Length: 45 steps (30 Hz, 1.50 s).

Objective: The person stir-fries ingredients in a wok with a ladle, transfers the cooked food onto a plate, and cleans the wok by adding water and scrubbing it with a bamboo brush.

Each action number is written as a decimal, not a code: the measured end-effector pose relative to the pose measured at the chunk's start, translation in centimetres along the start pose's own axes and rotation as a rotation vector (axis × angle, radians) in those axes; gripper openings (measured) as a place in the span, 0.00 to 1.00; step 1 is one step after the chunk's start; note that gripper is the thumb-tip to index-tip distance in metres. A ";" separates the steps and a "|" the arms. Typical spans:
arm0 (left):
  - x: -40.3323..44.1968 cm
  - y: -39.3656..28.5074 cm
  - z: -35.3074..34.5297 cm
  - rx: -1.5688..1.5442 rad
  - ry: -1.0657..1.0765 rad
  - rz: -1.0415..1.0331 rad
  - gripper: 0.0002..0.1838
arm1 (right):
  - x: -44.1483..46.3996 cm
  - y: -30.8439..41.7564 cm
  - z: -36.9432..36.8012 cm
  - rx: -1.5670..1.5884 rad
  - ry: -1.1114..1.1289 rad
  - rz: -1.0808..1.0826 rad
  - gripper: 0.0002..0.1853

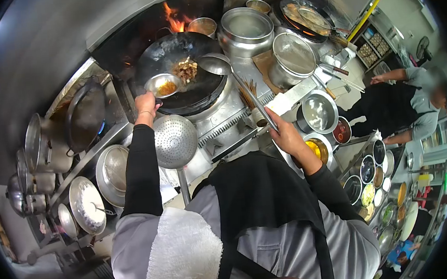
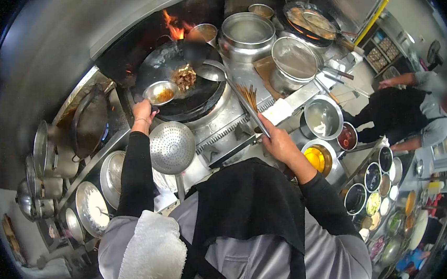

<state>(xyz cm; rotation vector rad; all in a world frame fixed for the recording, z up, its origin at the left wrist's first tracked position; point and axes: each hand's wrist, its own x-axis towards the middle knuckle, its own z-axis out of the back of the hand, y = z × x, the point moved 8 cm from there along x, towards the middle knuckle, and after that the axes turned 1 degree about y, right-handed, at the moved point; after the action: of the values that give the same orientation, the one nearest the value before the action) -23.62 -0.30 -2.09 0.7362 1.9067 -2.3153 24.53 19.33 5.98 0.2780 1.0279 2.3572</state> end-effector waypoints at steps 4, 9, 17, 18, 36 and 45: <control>4.7 -3.3 -0.5 0.516 -0.163 -0.365 0.19 | 1.4 1.0 -1.7 -0.040 -0.043 -0.008 0.40; -0.9 -11.2 -8.0 1.144 -0.292 -0.872 0.22 | 5.7 4.5 -4.4 0.116 -0.196 0.161 0.38; -4.9 -14.1 -9.3 1.321 -0.408 -1.296 0.04 | 1.2 -0.7 -6.6 0.157 -0.296 -0.029 0.31; -4.4 -13.7 -7.9 1.260 -0.372 -1.290 0.06 | -1.2 -2.5 -7.2 0.217 -0.269 -0.127 0.27; -65.0 29.4 -27.6 0.713 1.775 -0.222 0.24 | -64.2 1.3 -4.6 1.214 -0.748 -0.423 0.08; -94.4 52.7 -23.6 1.178 2.204 -0.547 0.44 | -74.9 3.0 -6.5 0.788 -0.932 -0.845 0.25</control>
<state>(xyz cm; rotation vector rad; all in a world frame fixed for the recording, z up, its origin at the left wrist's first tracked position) 85.21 -14.70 -16.33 -1.2456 0.1795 0.6452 82.87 -28.23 5.86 0.9020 1.1736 0.8121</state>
